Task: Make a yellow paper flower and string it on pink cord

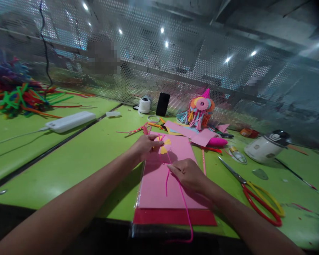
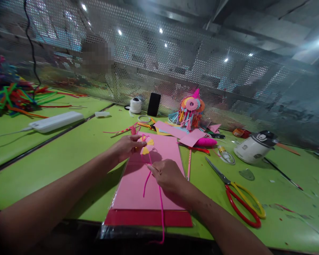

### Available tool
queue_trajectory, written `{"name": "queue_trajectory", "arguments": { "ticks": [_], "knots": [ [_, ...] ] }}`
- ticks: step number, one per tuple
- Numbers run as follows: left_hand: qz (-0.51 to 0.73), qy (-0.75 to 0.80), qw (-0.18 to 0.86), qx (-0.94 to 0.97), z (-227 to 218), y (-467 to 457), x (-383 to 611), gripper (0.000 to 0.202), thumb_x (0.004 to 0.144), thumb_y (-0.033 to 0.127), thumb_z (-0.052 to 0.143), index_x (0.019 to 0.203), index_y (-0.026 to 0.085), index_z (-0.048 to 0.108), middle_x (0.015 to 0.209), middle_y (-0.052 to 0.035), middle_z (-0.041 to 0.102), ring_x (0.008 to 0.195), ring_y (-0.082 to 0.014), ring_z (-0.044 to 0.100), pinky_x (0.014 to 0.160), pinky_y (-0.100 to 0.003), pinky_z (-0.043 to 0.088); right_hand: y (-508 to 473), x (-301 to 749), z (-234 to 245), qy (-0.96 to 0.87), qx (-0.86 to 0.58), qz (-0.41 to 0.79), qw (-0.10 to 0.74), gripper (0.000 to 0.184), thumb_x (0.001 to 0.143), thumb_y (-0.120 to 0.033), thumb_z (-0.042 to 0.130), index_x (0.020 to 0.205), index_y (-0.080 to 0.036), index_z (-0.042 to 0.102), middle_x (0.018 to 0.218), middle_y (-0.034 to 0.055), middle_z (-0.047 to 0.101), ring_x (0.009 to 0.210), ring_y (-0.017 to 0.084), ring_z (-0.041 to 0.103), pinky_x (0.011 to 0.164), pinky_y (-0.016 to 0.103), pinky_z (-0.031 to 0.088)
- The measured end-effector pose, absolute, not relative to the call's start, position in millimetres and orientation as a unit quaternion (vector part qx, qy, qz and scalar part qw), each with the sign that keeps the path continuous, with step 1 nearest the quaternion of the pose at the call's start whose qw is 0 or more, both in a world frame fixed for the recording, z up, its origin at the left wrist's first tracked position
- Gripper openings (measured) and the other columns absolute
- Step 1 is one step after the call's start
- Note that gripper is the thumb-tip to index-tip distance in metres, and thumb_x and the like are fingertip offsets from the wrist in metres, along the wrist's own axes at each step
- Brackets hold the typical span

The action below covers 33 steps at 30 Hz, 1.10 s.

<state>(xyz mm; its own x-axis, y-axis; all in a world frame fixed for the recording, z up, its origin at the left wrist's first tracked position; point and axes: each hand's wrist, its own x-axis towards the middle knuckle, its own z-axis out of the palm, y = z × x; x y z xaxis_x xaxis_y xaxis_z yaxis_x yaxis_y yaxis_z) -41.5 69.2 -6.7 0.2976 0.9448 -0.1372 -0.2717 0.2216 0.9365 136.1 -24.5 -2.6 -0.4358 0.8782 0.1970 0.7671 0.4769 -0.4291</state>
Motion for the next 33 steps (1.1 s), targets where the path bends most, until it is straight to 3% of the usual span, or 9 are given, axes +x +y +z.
{"name": "queue_trajectory", "arguments": {
  "ticks": [9,16,19,23,25,27,30,33],
  "knots": [
    [0.471,0.399,0.672,0.41,1.7,69.2,-45.5,0.021,0.053,0.006,0.077,0.066,0.012,0.061,0.054,0.0019,0.058,0.047,-0.0073,0.051,0.044,-0.018,0.037,-32.9,139.3,13.6,-0.852,-0.491,0.134,0.125,0.043,0.088,-0.032,0.043,0.048,-0.018,0.037,0.047,-0.0035,0.034,0.046,0.01,0.029,0.053,0.028,0.019],
    [0.471,0.409,0.668,0.407,2.5,71.1,-45.8,0.023,0.057,0.005,0.075,0.077,0.011,0.065,0.06,0.0002,0.062,0.051,-0.0086,0.055,0.048,-0.02,0.042,-35.3,142.1,23.6,-0.854,-0.494,0.139,0.082,0.043,0.085,-0.031,0.046,0.046,-0.017,0.034,0.045,-0.0042,0.03,0.045,0.009,0.026,0.051,0.028,0.017],
    [0.464,0.403,0.67,0.417,4.3,69.3,-46.1,0.02,0.058,0.006,0.074,0.076,0.011,0.066,0.059,0.0001,0.062,0.049,-0.0077,0.053,0.048,-0.019,0.041,-35.7,142.4,24.7,-0.862,-0.486,0.13,0.064,0.042,0.086,-0.03,0.047,0.046,-0.017,0.04,0.044,-0.0039,0.033,0.044,0.009,0.025,0.05,0.028,0.016],
    [0.457,0.392,0.669,0.435,4.6,66.3,-46.4,0.022,0.06,0.007,0.074,0.08,0.012,0.067,0.057,0.0008,0.062,0.047,-0.0079,0.053,0.048,-0.02,0.04,-30.4,154.1,29.7,-0.877,-0.46,0.131,0.044,0.038,0.086,-0.033,0.05,0.053,-0.016,0.057,0.049,-0.0003,0.05,0.047,0.01,0.035,0.051,0.027,0.021],
    [0.441,0.381,0.666,0.465,3.3,64.5,-45.1,0.027,0.061,0.009,0.074,0.087,0.012,0.068,0.056,0.0008,0.062,0.046,-0.0081,0.052,0.046,-0.02,0.039,-23.9,164.5,36.7,-0.869,-0.464,0.158,0.076,0.03,0.084,-0.039,0.055,0.068,-0.017,0.067,0.062,0.0025,0.061,0.053,0.011,0.045,0.053,0.026,0.027],
    [0.42,0.372,0.659,0.501,1.9,61.8,-41.8,0.036,0.06,0.011,0.076,0.095,0.012,0.068,0.058,0.0007,0.062,0.046,-0.0079,0.052,0.046,-0.02,0.038,-14.9,172.9,44.9,-0.837,-0.493,0.167,0.168,0.027,0.082,-0.042,0.057,0.081,-0.018,0.069,0.075,0.0044,0.066,0.062,0.013,0.052,0.058,0.025,0.034],
    [0.399,0.355,0.653,0.537,2.1,55.3,-34.7,0.045,0.057,0.015,0.079,0.1,0.011,0.067,0.064,0.0004,0.062,0.051,-0.0077,0.052,0.049,-0.02,0.04,1.1,173.8,51.7,-0.764,-0.542,0.151,0.315,0.029,0.084,-0.04,0.055,0.077,-0.016,0.069,0.076,0.0053,0.065,0.069,0.015,0.055,0.064,0.027,0.038],
    [0.394,0.338,0.642,0.565,4.7,48.0,-28.7,0.043,0.058,0.019,0.078,0.098,0.01,0.068,0.063,0.0015,0.06,0.053,-0.0079,0.051,0.051,-0.021,0.041,15.5,160.7,47.0,-0.731,-0.546,0.229,0.339,0.032,0.081,-0.043,0.057,0.074,-0.015,0.07,0.073,0.0043,0.065,0.068,0.016,0.055,0.063,0.027,0.04]
  ]
}}
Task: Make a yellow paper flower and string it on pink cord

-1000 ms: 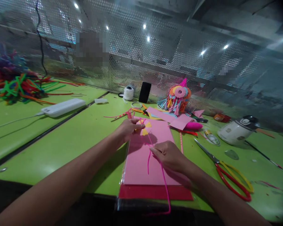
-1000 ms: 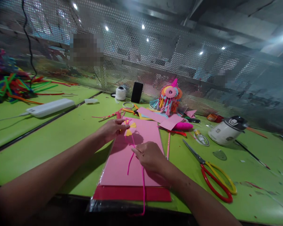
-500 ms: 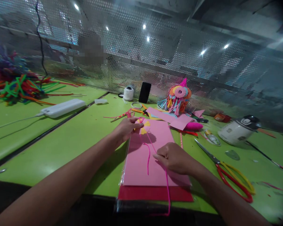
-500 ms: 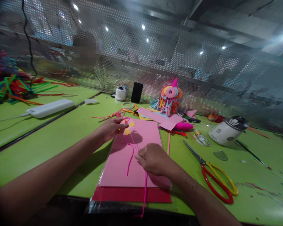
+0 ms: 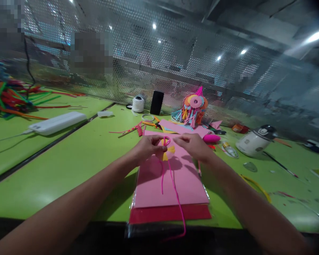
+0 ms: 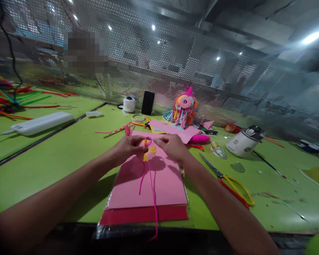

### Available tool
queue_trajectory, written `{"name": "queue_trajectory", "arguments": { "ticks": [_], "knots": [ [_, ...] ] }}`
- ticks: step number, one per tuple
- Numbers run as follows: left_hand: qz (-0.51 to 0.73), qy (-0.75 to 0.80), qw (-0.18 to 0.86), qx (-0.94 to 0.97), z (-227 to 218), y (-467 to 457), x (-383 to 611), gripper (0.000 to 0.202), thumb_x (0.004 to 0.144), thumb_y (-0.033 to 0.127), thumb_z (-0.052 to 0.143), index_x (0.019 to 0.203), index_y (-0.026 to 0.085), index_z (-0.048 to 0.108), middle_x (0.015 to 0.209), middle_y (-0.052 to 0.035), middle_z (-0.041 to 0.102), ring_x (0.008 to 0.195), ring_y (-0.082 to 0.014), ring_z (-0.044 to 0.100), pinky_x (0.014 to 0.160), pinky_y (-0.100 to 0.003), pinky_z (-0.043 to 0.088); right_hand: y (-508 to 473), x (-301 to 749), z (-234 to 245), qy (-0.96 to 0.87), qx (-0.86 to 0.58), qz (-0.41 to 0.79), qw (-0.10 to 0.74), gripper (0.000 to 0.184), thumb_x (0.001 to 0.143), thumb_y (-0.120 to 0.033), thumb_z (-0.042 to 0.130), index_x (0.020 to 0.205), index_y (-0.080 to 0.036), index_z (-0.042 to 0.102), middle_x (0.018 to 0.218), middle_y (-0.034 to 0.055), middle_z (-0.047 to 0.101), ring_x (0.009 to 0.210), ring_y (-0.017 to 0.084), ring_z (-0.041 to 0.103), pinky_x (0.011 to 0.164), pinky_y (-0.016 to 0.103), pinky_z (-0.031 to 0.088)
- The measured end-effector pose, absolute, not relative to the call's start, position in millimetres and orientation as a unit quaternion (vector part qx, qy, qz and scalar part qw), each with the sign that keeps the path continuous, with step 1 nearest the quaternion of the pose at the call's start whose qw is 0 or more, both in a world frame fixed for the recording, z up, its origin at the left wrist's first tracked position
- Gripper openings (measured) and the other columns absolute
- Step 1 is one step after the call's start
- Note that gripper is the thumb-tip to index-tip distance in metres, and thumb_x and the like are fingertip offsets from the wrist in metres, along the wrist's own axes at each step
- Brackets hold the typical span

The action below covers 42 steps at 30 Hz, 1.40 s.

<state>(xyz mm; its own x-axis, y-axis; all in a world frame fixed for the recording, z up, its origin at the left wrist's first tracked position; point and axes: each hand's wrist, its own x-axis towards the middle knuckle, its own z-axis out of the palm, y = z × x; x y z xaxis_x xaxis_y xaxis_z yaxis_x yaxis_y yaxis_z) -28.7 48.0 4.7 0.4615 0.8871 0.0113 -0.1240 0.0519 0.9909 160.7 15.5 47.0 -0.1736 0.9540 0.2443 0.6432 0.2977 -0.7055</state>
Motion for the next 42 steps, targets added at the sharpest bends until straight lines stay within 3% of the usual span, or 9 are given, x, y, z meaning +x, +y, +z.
{"name": "queue_trajectory", "arguments": {
  "ticks": [3,7,11,16,22,26,34,42],
  "knots": [
    [0.401,0.328,0.628,0.581,6.4,44.3,-26.9,0.036,0.058,0.02,0.077,0.092,0.01,0.068,0.061,0.0033,0.057,0.053,-0.0076,0.05,0.051,-0.02,0.04,23.1,145.2,36.1,-0.708,-0.524,0.296,0.37,0.032,0.076,-0.044,0.063,0.067,-0.014,0.07,0.068,0.0035,0.064,0.064,0.016,0.056,0.06,0.027,0.041],
    [0.398,0.332,0.626,0.583,5.7,45.5,-28.5,0.034,0.056,0.023,0.078,0.086,0.01,0.066,0.06,0.0031,0.056,0.052,-0.0086,0.05,0.05,-0.022,0.039,23.3,136.9,26.7,-0.692,-0.5,0.231,0.467,0.021,0.072,-0.035,0.068,0.067,-0.015,0.07,0.07,0.0037,0.064,0.069,0.016,0.058,0.063,0.027,0.044],
    [0.387,0.329,0.645,0.571,4.8,46.4,-28.8,0.034,0.053,0.021,0.08,0.082,0.008,0.067,0.058,0.0026,0.054,0.052,-0.0079,0.048,0.05,-0.021,0.036,24.2,138.8,27.9,-0.725,-0.457,0.156,0.492,0.015,0.076,-0.029,0.065,0.068,-0.017,0.069,0.075,0.0043,0.065,0.072,0.016,0.059,0.064,0.027,0.045],
    [0.394,0.328,0.653,0.557,5.0,46.6,-27.9,0.033,0.052,0.02,0.081,0.08,0.008,0.067,0.057,0.0029,0.052,0.052,-0.0072,0.046,0.049,-0.021,0.035,31.7,138.2,35.6,-0.75,-0.461,0.119,0.46,0.021,0.079,-0.03,0.061,0.064,-0.016,0.064,0.073,0.0034,0.061,0.069,0.014,0.055,0.063,0.026,0.042],
    [0.416,0.316,0.643,0.56,8.1,47.4,-29.0,0.03,0.053,0.022,0.081,0.077,0.01,0.068,0.055,0.0056,0.047,0.051,-0.0057,0.044,0.05,-0.021,0.036,31.9,134.3,38.8,-0.7,-0.513,0.274,0.414,0.035,0.078,-0.046,0.06,0.07,-0.013,0.069,0.061,0.0014,0.058,0.057,0.012,0.051,0.054,0.025,0.04],
    [0.412,0.317,0.642,0.563,8.4,46.6,-29.2,0.025,0.054,0.02,0.079,0.075,0.011,0.068,0.056,0.0049,0.05,0.054,-0.0069,0.046,0.051,-0.021,0.036,29.7,130.0,36.5,-0.688,-0.503,0.271,0.448,0.025,0.07,-0.036,0.069,0.077,-0.012,0.072,0.076,0.0053,0.064,0.066,0.014,0.057,0.06,0.025,0.045],
    [0.397,0.345,0.591,0.612,2.7,49.6,-28.0,0.021,0.055,0.022,0.076,0.066,0.011,0.062,0.053,0.0057,0.047,0.051,-0.0064,0.042,0.049,-0.02,0.032,33.8,120.8,37.6,-0.676,-0.553,0.255,0.414,0.018,0.066,-0.03,0.069,0.064,-0.013,0.068,0.059,0.0029,0.063,0.055,0.013,0.055,0.052,0.025,0.042],
    [0.404,0.381,0.497,0.667,-3.2,55.1,-28.7,0.022,0.055,0.025,0.075,0.066,0.012,0.061,0.053,0.0054,0.044,0.051,-0.0076,0.039,0.047,-0.02,0.029,39.6,122.6,31.8,-0.711,-0.51,0.193,0.445,0.014,0.069,-0.026,0.066,0.061,-0.015,0.066,0.066,0.0021,0.061,0.06,0.013,0.053,0.057,0.025,0.042]
  ]
}}
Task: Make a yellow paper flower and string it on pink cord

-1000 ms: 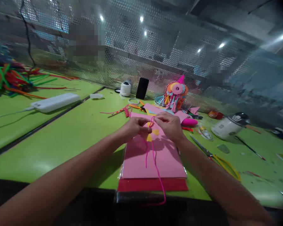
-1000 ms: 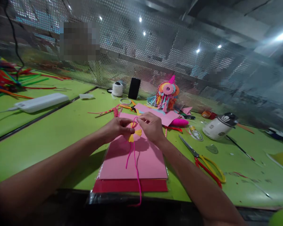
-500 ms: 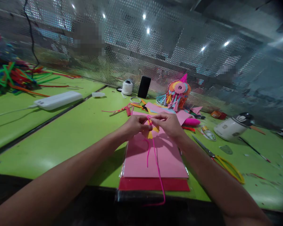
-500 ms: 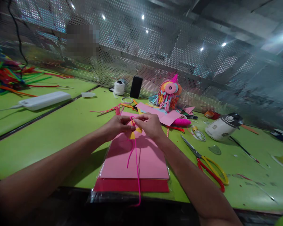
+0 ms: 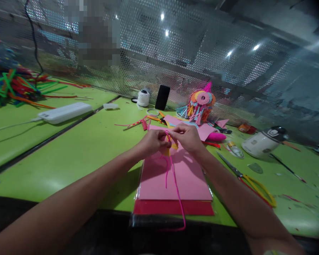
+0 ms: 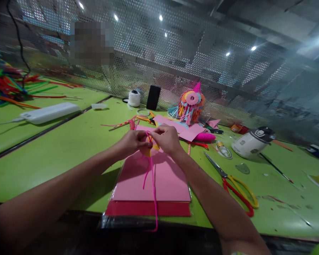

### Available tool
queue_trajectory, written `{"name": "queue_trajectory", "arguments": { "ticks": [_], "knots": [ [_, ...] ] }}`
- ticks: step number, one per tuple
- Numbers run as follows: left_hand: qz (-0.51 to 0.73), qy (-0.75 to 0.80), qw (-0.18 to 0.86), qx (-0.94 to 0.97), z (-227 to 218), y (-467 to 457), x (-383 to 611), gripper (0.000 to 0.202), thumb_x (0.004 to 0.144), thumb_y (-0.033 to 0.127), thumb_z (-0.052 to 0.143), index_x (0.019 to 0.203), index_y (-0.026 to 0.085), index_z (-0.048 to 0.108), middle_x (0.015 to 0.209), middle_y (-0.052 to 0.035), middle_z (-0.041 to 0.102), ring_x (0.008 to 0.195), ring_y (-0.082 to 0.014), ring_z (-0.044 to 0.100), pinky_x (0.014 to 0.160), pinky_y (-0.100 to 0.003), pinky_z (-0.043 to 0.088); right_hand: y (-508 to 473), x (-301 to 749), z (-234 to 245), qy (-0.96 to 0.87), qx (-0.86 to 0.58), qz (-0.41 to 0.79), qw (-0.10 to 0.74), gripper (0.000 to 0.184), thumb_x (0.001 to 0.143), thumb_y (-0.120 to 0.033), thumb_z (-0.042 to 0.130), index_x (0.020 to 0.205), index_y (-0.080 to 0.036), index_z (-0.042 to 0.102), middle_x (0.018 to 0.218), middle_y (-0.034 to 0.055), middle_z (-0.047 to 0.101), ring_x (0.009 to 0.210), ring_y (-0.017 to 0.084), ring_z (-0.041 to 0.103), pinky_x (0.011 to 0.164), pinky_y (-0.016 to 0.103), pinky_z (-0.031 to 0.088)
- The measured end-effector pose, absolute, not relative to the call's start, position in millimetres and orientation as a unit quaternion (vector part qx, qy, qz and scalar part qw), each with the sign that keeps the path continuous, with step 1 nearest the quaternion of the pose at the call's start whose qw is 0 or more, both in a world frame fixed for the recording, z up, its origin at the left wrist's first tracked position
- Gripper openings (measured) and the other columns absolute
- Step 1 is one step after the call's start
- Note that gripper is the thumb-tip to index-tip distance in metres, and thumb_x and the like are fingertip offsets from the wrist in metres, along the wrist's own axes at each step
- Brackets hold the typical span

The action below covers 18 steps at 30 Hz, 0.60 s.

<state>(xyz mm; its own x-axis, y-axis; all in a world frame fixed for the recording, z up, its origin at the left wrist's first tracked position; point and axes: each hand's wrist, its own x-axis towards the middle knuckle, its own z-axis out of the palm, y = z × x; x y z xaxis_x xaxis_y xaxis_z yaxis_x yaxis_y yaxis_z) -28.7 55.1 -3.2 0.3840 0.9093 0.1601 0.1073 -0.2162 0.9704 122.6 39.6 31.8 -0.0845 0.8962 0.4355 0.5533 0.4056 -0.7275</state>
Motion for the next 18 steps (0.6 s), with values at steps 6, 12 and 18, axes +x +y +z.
{"name": "queue_trajectory", "arguments": {
  "ticks": [6,12,18],
  "knots": [
    [0.408,0.364,0.536,0.643,0.4,53.0,-29.6,0.023,0.054,0.026,0.077,0.066,0.012,0.063,0.052,0.0065,0.04,0.049,-0.007,0.038,0.046,-0.02,0.031,41.7,123.1,25.2,-0.73,-0.497,0.156,0.442,0.018,0.078,-0.027,0.057,0.063,-0.016,0.056,0.062,-0.0006,0.052,0.059,0.013,0.047,0.058,0.026,0.039],
    [0.392,0.351,0.617,0.585,7.5,46.8,-29.2,0.024,0.049,0.022,0.081,0.062,0.011,0.065,0.051,0.0033,0.049,0.052,-0.0102,0.048,0.049,-0.023,0.039,45.6,125.7,26.5,-0.819,-0.41,-0.076,0.393,0.014,0.085,-0.014,0.043,0.073,-0.019,0.046,0.08,0.0068,0.05,0.081,0.021,0.046,0.073,0.035,0.04],
    [0.348,0.368,0.641,0.577,6.7,45.9,-30.2,0.025,0.049,0.021,0.081,0.062,0.011,0.064,0.053,0.0008,0.055,0.051,-0.0104,0.051,0.049,-0.023,0.038,53.5,134.8,26.4,-0.86,-0.357,-0.202,0.304,0.016,0.087,-0.009,0.035,0.082,-0.018,0.046,0.085,0.0111,0.05,0.084,0.026,0.045,0.075,0.04,0.04]
  ]
}}
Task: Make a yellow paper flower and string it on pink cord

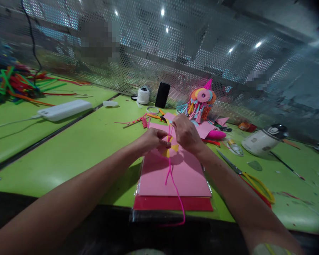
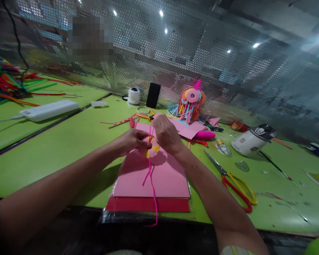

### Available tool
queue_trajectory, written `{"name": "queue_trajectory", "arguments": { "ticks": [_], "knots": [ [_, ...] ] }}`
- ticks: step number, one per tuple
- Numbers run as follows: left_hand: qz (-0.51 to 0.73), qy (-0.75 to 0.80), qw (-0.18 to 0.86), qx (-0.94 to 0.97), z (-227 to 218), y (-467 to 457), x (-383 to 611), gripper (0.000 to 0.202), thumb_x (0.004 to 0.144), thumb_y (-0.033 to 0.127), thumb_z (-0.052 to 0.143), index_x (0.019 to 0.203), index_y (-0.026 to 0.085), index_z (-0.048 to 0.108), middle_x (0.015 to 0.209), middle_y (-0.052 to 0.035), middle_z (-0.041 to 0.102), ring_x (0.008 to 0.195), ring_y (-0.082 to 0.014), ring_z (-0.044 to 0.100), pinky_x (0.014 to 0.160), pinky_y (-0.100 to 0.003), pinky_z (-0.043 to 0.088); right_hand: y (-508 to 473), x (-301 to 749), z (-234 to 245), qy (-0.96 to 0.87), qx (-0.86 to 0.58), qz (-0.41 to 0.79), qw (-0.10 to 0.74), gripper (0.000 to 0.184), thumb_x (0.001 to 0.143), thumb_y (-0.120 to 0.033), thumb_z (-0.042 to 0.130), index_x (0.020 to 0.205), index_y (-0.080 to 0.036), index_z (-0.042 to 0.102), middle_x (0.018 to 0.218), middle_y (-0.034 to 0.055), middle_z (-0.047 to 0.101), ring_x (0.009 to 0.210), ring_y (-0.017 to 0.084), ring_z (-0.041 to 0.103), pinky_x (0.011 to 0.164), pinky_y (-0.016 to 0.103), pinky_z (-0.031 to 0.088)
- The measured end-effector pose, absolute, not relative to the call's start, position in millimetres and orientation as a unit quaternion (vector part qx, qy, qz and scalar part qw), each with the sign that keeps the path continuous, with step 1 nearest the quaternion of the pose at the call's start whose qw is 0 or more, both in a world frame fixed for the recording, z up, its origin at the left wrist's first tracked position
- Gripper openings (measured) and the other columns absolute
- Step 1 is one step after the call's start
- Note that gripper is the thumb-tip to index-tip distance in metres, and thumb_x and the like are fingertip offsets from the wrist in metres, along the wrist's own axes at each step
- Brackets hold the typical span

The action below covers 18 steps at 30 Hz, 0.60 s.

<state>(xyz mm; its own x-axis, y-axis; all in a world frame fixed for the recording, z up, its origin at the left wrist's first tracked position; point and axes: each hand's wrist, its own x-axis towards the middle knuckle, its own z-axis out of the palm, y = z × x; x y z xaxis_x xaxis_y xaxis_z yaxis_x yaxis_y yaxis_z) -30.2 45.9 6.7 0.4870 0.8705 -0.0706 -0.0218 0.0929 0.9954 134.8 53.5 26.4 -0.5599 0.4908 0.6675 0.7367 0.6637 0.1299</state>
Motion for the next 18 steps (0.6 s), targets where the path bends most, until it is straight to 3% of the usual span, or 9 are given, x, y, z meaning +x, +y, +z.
{"name": "queue_trajectory", "arguments": {
  "ticks": [7,9,12,14,18],
  "knots": [
    [0.335,0.35,0.658,0.576,5.2,45.9,-31.5,0.022,0.053,0.017,0.081,0.059,0.01,0.06,0.054,-0.0014,0.059,0.053,-0.0109,0.055,0.049,-0.022,0.039,60.2,135.5,23.8,-0.856,-0.363,-0.164,0.329,0.016,0.089,-0.015,0.037,0.08,-0.018,0.05,0.083,0.0104,0.053,0.083,0.024,0.049,0.075,0.037,0.04],
    [0.347,0.338,0.691,0.537,7.8,46.4,-32.6,0.021,0.053,0.013,0.08,0.066,0.01,0.063,0.059,-0.0024,0.062,0.057,-0.0114,0.058,0.053,-0.022,0.043,62.6,136.4,25.1,-0.838,-0.393,-0.071,0.372,0.015,0.09,-0.021,0.041,0.081,-0.017,0.052,0.083,0.0084,0.055,0.081,0.021,0.051,0.075,0.034,0.041],
    [0.374,0.315,0.736,0.469,14.2,49.5,-36.6,0.021,0.058,0.006,0.075,0.077,0.01,0.067,0.068,-0.0033,0.065,0.06,-0.0096,0.06,0.056,-0.019,0.046,67.4,142.3,23.8,-0.729,-0.478,0.191,0.45,0.013,0.085,-0.028,0.051,0.082,-0.017,0.057,0.078,0.0034,0.059,0.072,0.016,0.055,0.07,0.029,0.044],
    [0.397,0.31,0.748,0.433,18.6,52.5,-40.4,0.02,0.062,0.004,0.072,0.081,0.01,0.067,0.069,-0.0034,0.066,0.059,-0.0075,0.059,0.054,-0.016,0.045,68.1,147.1,21.0,-0.645,-0.511,0.335,0.459,0.018,0.082,-0.033,0.055,0.08,-0.016,0.059,0.07,0.0025,0.06,0.062,0.014,0.056,0.062,0.027,0.045],
    [0.452,0.316,0.742,0.381,23.9,57.2,-47.3,0.011,0.067,0.0,0.066,0.073,0.01,0.066,0.068,-0.0031,0.065,0.06,-0.0056,0.059,0.053,-0.012,0.045,54.4,146.0,16.9,-0.6,-0.499,0.45,0.435,0.033,0.083,-0.044,0.05,0.077,-0.013,0.059,0.064,0.0077,0.065,0.057,0.016,0.062,0.058,0.031,0.05]
  ]
}}
